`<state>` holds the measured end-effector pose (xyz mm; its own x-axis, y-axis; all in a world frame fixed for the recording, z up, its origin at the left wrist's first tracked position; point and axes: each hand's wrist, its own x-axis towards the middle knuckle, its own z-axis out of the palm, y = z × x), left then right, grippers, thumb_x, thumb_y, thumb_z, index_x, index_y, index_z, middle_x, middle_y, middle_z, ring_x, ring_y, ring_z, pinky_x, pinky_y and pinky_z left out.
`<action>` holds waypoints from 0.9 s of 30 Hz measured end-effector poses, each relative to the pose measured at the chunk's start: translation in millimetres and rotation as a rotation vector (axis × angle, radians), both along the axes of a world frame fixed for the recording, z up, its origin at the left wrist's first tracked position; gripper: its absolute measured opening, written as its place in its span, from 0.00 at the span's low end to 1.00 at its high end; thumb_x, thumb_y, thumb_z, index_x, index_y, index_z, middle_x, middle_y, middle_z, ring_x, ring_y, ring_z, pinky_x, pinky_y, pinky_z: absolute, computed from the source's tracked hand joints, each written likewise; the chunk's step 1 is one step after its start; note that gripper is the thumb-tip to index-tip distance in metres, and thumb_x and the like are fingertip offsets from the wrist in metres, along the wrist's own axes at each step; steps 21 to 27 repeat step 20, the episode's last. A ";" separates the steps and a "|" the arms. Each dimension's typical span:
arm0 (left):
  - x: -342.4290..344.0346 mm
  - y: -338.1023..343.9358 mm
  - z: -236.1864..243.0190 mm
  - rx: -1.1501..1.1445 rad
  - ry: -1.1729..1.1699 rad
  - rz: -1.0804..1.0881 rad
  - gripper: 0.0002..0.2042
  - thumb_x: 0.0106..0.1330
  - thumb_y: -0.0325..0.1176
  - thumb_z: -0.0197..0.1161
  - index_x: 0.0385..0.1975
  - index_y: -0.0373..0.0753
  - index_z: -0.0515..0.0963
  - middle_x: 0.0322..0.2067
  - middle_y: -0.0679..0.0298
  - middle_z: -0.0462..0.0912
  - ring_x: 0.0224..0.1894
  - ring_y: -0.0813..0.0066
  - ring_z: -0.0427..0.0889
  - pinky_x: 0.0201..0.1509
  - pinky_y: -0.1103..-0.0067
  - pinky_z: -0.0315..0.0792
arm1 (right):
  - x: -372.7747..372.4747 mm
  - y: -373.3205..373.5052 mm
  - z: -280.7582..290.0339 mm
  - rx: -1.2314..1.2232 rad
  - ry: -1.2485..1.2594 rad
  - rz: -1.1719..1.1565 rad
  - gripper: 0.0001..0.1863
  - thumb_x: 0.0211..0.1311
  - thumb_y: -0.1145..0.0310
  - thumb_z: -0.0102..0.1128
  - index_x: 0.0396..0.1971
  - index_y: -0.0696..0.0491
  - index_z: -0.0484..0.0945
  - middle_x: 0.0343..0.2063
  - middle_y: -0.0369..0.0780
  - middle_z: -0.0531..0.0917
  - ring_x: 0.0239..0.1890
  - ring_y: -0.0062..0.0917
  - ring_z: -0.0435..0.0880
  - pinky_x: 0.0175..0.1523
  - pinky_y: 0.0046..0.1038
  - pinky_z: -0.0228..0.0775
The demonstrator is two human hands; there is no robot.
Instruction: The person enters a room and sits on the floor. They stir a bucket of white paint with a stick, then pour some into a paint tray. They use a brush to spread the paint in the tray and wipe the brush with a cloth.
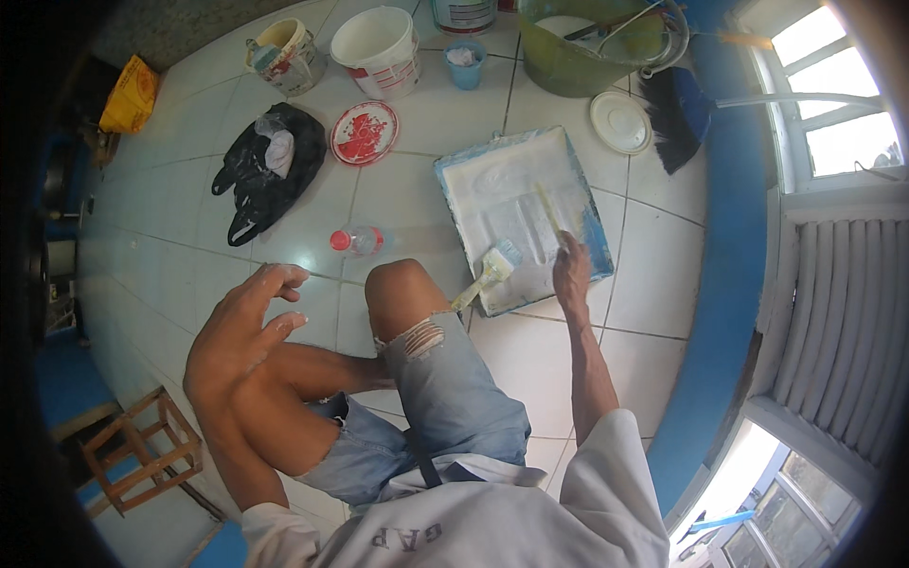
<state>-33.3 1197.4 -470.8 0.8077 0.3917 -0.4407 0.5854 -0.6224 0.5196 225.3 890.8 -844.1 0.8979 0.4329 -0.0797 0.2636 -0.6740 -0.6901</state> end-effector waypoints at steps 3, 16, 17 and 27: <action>-0.4 0.8 0.8 0.038 0.008 -0.014 0.19 0.62 0.24 0.66 0.54 0.37 0.72 0.49 0.57 0.79 0.47 0.59 0.80 0.51 0.68 0.75 | -15.9 -20.5 0.1 -0.091 -0.035 0.008 0.19 0.64 0.77 0.55 0.56 0.53 0.78 0.41 0.53 0.79 0.43 0.50 0.80 0.50 0.44 0.71; 2.5 3.2 3.1 0.006 0.028 0.021 0.21 0.60 0.23 0.66 0.55 0.33 0.72 0.48 0.53 0.79 0.48 0.62 0.81 0.54 0.69 0.75 | 13.5 -29.9 8.7 -0.262 -0.137 -0.073 0.23 0.66 0.77 0.54 0.60 0.46 0.73 0.43 0.50 0.74 0.40 0.49 0.81 0.41 0.45 0.75; 2.3 2.9 3.3 0.009 0.035 0.025 0.21 0.60 0.23 0.66 0.55 0.33 0.72 0.49 0.53 0.79 0.48 0.62 0.81 0.54 0.69 0.75 | 13.1 -30.7 3.6 -0.220 -0.187 -0.040 0.23 0.66 0.77 0.54 0.61 0.46 0.73 0.43 0.50 0.74 0.41 0.50 0.81 0.41 0.45 0.75; 2.3 1.9 3.7 0.019 0.051 0.029 0.21 0.61 0.24 0.67 0.55 0.34 0.72 0.49 0.53 0.79 0.49 0.61 0.81 0.54 0.68 0.75 | 8.8 -31.7 -18.9 -0.138 -0.287 0.026 0.24 0.66 0.77 0.55 0.61 0.46 0.72 0.43 0.50 0.74 0.41 0.50 0.81 0.40 0.45 0.76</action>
